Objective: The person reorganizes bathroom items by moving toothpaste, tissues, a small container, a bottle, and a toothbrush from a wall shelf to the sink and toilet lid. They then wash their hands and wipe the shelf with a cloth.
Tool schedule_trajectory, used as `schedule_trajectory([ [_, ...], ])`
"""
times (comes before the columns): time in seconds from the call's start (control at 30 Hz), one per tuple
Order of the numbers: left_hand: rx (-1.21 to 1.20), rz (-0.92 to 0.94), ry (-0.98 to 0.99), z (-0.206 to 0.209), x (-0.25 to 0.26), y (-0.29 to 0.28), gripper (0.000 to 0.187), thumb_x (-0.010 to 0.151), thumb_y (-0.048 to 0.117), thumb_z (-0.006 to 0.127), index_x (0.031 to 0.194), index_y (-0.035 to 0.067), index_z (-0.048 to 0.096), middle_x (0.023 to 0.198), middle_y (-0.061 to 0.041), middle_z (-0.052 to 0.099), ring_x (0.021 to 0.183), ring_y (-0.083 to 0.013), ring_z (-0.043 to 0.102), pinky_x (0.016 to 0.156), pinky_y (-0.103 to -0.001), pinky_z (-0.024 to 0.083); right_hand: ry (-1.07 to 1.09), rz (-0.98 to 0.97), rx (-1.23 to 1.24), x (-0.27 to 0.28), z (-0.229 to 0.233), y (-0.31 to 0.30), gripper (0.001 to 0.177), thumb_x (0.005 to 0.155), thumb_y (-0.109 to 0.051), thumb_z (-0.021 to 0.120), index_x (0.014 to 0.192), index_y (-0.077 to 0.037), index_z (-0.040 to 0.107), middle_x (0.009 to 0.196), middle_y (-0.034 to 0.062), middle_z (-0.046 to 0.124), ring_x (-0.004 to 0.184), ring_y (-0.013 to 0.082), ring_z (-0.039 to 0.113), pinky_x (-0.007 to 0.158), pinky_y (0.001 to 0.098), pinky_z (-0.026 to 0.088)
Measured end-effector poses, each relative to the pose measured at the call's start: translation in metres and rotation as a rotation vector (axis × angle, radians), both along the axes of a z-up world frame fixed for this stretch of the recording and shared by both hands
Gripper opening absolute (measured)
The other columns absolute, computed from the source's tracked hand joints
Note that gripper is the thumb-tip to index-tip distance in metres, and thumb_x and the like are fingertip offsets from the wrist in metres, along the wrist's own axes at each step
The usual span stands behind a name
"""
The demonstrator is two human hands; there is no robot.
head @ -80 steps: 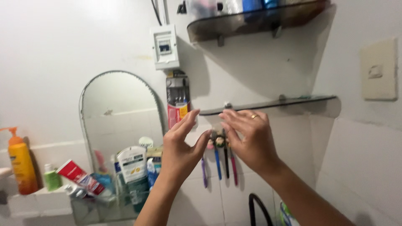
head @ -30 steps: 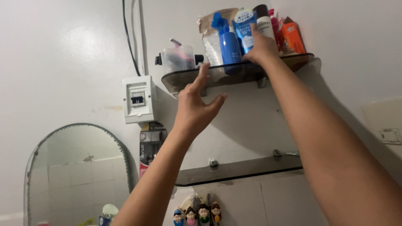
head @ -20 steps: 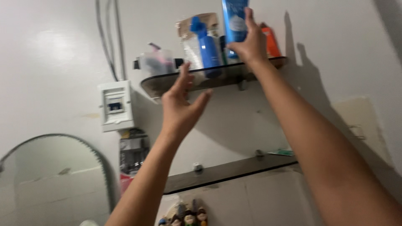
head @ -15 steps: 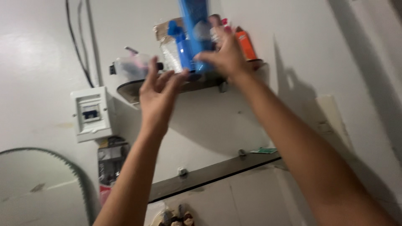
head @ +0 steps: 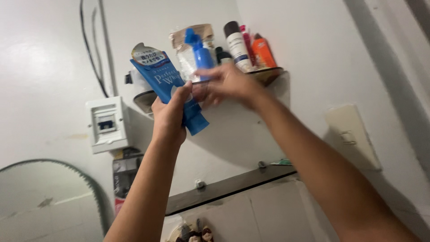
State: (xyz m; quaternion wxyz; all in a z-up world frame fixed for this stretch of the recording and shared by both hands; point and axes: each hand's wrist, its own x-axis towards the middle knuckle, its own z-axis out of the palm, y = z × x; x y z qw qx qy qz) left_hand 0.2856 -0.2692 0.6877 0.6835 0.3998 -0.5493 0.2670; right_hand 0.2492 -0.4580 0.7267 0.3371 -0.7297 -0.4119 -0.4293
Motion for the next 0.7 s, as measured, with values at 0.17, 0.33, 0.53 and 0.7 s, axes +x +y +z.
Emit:
schedule_trajectory([
  [0.17, -0.013, 0.053, 0.078, -0.006, 0.000, 0.022, 0.033, 0.080, 0.018, 0.078, 0.103, -0.002, 0.065, 0.086, -0.012, 0.070, 0.075, -0.0209, 0.072, 0.064, -0.034, 0.061, -0.509, -0.372, 0.288, 0.063, 0.062, -0.006, 0.085, 0.082, -0.054, 0.082, 0.143, 0.000, 0.057, 0.120, 0.0178, 0.075, 0.105, 0.0181, 0.078, 0.089, 0.0253, 0.061],
  [0.33, -0.007, 0.125, 0.158, -0.024, -0.011, 0.034, 0.036, 0.073, 0.018, 0.079, 0.099, -0.002, 0.067, 0.081, -0.011, 0.071, 0.071, -0.0213, 0.073, 0.063, -0.035, 0.061, -0.340, -0.724, 0.228, 0.123, 0.111, 0.001, 0.130, 0.063, -0.062, 0.092, 0.162, -0.016, 0.022, 0.129, 0.0204, 0.066, 0.108, 0.0303, 0.070, 0.096, 0.0392, 0.054],
  [0.53, 0.021, 0.246, 0.202, -0.043, -0.029, 0.053, 0.041, 0.071, 0.021, 0.082, 0.101, -0.001, 0.065, 0.086, -0.011, 0.071, 0.078, -0.0209, 0.074, 0.068, -0.035, 0.062, -0.265, -0.853, 0.199, 0.157, 0.130, -0.008, 0.140, 0.057, -0.050, 0.096, 0.166, -0.022, 0.013, 0.134, 0.0198, 0.064, 0.113, 0.0353, 0.068, 0.099, 0.0449, 0.053],
  [0.7, 0.018, 0.273, 0.204, -0.053, -0.033, 0.068, 0.044, 0.072, 0.023, 0.080, 0.104, -0.001, 0.065, 0.090, -0.012, 0.072, 0.083, -0.0218, 0.075, 0.074, -0.037, 0.063, -0.391, -0.689, 0.294, 0.176, 0.144, -0.023, 0.127, 0.058, -0.036, 0.098, 0.162, -0.017, 0.027, 0.135, 0.0190, 0.064, 0.115, 0.0339, 0.067, 0.101, 0.0428, 0.052],
])
